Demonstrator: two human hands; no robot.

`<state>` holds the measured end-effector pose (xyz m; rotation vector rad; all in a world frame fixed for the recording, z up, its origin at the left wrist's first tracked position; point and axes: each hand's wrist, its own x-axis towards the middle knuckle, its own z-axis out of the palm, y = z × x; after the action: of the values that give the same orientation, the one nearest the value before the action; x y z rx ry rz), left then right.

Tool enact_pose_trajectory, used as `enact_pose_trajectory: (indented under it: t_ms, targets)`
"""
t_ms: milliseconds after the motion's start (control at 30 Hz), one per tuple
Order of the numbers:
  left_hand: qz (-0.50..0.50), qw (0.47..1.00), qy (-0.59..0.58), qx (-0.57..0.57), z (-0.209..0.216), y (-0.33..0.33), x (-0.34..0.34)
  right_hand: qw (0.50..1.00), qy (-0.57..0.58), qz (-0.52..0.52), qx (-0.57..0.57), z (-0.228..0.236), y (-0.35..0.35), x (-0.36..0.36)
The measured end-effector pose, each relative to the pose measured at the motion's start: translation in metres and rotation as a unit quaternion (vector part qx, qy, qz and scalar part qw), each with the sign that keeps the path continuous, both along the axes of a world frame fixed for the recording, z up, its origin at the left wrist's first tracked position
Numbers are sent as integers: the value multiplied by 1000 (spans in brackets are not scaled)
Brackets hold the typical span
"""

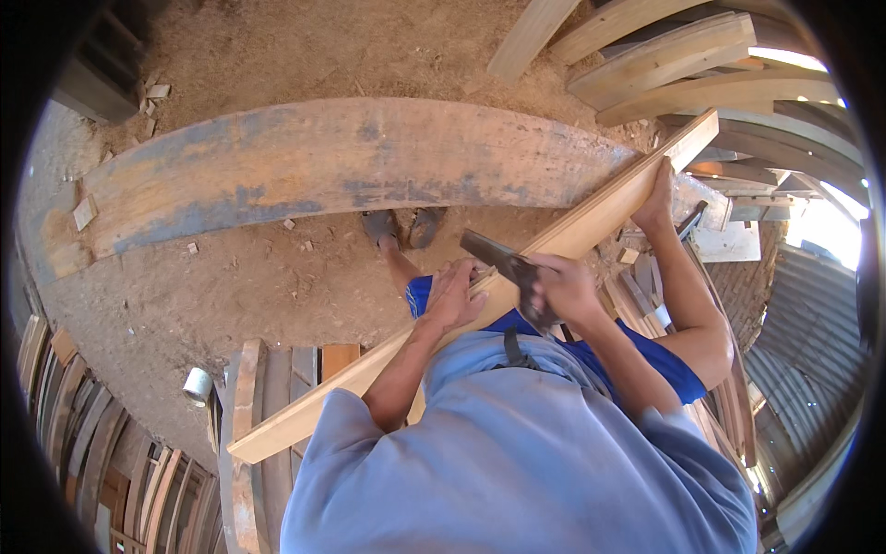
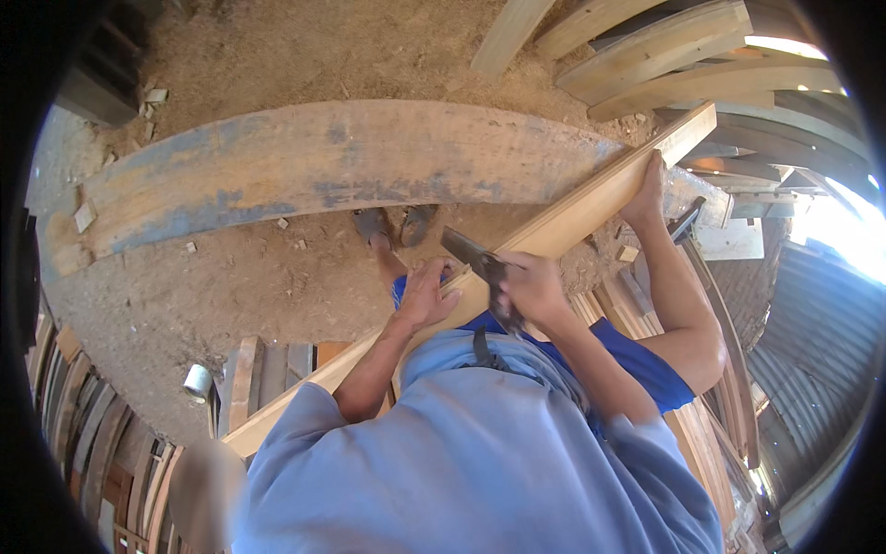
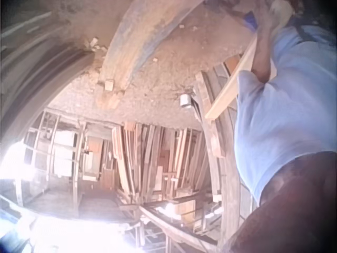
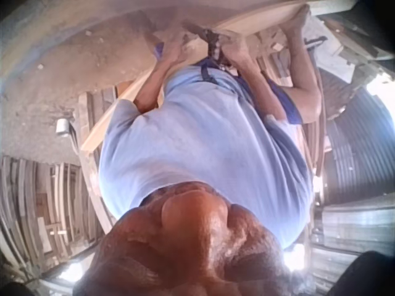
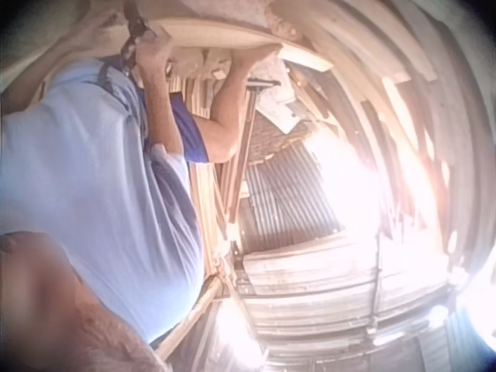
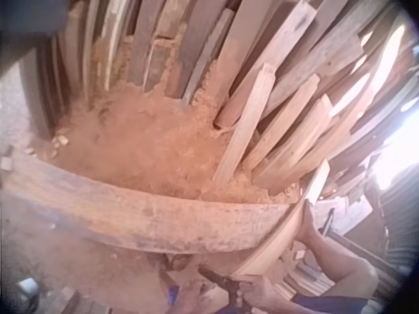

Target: The person saws a long wooden board by hand using a hand saw, then moves it to a stack and handles another curved wooden component.

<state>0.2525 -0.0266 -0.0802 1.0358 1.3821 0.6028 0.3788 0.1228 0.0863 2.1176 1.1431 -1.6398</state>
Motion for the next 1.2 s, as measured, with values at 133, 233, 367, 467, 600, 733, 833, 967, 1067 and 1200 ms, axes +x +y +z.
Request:
enact_pose_trajectory:
  t_ms: [133,233,367,467,600,733,833,967,1067,1200]
  targets:
    - [0,1000,2,10,-10,-6,2,989,40,-141,-19,-57,-8,14]
    - [16,1000,1,-4,-6,-6,0,998,62,-13,-5,36,-5,20]
    - [-2,1000,19,-3,3,4,-5,997,33,51,39,78,-1,21]
    - [6,1000,11,14,-2,2,2,999,38,-12,4,-29,-6,16]
    - [2,1000,7,17,-2,1,0,988,33,-128,-75,-47,18,5]
    - [13,999,29,-6,-3,-3,1,998,62,-23,-17,51,21,21]
    - [6,1000,0,15,-3,10,8,998,12,-62,-3,54,24,10]
    - [-17,1000,16,-2,-9,-1,5,997,43,-64,-32,-41,5,18]
    - [7,1000,6,-19,-7,1,3,990,87,-97,-47,-10,10,11]
    - [35,999,12,-3,-10,-2,8,997,74,-13,-8,66,11,33]
